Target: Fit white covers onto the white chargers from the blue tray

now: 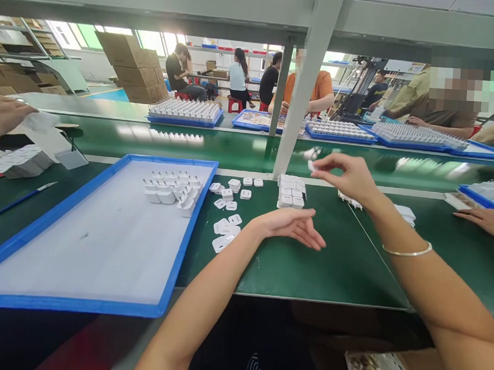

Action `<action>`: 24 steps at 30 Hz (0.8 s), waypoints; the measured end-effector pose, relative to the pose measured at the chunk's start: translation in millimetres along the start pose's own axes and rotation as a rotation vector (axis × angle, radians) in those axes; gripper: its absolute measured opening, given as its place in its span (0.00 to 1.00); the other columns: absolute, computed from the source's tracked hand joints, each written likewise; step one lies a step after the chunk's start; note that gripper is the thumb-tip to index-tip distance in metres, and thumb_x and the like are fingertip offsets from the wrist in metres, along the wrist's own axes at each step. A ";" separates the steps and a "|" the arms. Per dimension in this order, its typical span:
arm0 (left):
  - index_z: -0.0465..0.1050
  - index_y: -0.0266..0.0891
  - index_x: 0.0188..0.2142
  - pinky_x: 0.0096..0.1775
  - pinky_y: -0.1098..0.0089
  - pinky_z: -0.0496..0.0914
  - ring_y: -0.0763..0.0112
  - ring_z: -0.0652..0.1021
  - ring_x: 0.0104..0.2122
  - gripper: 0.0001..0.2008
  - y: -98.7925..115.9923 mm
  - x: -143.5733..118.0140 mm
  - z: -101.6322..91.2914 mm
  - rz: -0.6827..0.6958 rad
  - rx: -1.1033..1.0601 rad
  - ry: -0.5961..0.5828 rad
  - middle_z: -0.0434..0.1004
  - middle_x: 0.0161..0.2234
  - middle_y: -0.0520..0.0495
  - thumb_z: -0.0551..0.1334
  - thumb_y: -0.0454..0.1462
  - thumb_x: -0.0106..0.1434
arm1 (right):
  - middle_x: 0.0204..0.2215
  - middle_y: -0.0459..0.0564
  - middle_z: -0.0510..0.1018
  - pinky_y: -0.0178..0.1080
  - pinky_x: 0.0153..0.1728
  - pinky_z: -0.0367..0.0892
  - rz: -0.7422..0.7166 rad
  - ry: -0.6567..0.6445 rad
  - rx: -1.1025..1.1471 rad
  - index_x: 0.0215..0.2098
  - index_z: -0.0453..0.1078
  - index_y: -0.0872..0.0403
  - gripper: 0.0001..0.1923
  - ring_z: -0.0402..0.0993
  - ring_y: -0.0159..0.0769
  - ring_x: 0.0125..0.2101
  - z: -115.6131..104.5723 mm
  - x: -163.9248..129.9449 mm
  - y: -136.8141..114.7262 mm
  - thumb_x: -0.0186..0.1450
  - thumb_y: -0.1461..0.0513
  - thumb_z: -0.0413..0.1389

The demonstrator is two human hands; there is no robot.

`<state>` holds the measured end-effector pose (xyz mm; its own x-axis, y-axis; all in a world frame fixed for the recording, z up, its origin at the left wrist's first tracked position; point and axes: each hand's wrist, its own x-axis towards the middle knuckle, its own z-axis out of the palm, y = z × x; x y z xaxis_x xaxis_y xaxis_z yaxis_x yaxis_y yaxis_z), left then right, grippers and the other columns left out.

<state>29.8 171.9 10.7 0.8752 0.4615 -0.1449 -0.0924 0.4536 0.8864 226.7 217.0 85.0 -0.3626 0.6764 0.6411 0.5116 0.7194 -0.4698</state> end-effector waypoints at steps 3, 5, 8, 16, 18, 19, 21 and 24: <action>0.82 0.33 0.29 0.48 0.63 0.77 0.58 0.85 0.38 0.24 -6.3 4.3 10.4 -0.182 0.207 -0.362 0.85 0.38 0.34 0.71 0.55 0.55 | 0.33 0.51 0.84 0.44 0.37 0.73 -0.005 -0.115 0.016 0.33 0.78 0.52 0.10 0.79 0.41 0.32 15.5 27.5 -6.3 0.59 0.54 0.66; 0.82 0.33 0.32 0.49 0.64 0.77 0.60 0.85 0.39 0.23 -14.1 11.9 12.8 -0.287 0.257 -0.502 0.85 0.37 0.37 0.73 0.54 0.53 | 0.32 0.51 0.84 0.41 0.37 0.71 -0.027 -0.286 -0.046 0.33 0.78 0.54 0.09 0.78 0.40 0.32 37.5 38.6 -12.8 0.61 0.55 0.64; 0.81 0.33 0.32 0.48 0.69 0.77 0.64 0.85 0.40 0.20 -25.7 24.3 9.1 -0.368 0.228 -0.563 0.86 0.37 0.40 0.75 0.49 0.52 | 0.31 0.51 0.83 0.38 0.36 0.68 -0.044 -0.493 -0.164 0.33 0.78 0.55 0.08 0.78 0.38 0.32 75.7 46.5 -20.0 0.63 0.58 0.63; 0.81 0.35 0.33 0.49 0.69 0.77 0.66 0.85 0.41 0.14 -40.3 41.7 -0.1 -0.385 0.196 -0.649 0.86 0.38 0.43 0.75 0.43 0.55 | 0.33 0.53 0.83 0.37 0.33 0.62 -0.013 -0.638 -0.348 0.33 0.77 0.56 0.03 0.76 0.40 0.33 122.3 69.2 0.7 0.64 0.65 0.61; 0.81 0.35 0.33 0.49 0.69 0.78 0.66 0.85 0.41 0.14 -42.2 44.8 -0.3 -0.387 0.205 -0.653 0.86 0.38 0.43 0.75 0.43 0.54 | 0.35 0.54 0.83 0.37 0.33 0.62 0.009 -0.653 -0.386 0.34 0.77 0.56 0.02 0.77 0.41 0.35 126.1 76.3 9.9 0.63 0.66 0.61; 0.81 0.35 0.33 0.48 0.69 0.78 0.66 0.85 0.41 0.14 -42.9 46.0 -0.3 -0.388 0.209 -0.652 0.86 0.38 0.43 0.75 0.43 0.54 | 0.36 0.54 0.83 0.37 0.34 0.62 0.018 -0.660 -0.399 0.34 0.77 0.56 0.02 0.77 0.41 0.37 128.5 78.9 14.1 0.62 0.66 0.62; 0.81 0.34 0.33 0.48 0.68 0.78 0.65 0.86 0.41 0.14 -43.6 47.4 -0.2 -0.393 0.211 -0.641 0.86 0.37 0.43 0.75 0.44 0.54 | 0.37 0.53 0.84 0.37 0.35 0.63 0.035 -0.673 -0.412 0.35 0.78 0.56 0.02 0.78 0.41 0.38 134.1 81.5 21.2 0.62 0.66 0.62; 0.81 0.34 0.32 0.47 0.67 0.78 0.65 0.86 0.40 0.15 -43.0 47.8 0.2 -0.408 0.203 -0.622 0.86 0.36 0.43 0.75 0.44 0.55 | 0.37 0.52 0.84 0.36 0.36 0.64 0.061 -0.680 -0.410 0.35 0.78 0.55 0.03 0.78 0.41 0.39 142.0 80.3 28.8 0.62 0.66 0.62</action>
<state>75.7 174.3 -34.3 0.9327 -0.2533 -0.2567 0.3310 0.3189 0.8881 101.8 314.4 36.8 -0.6530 0.7559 0.0480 0.7439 0.6519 -0.1471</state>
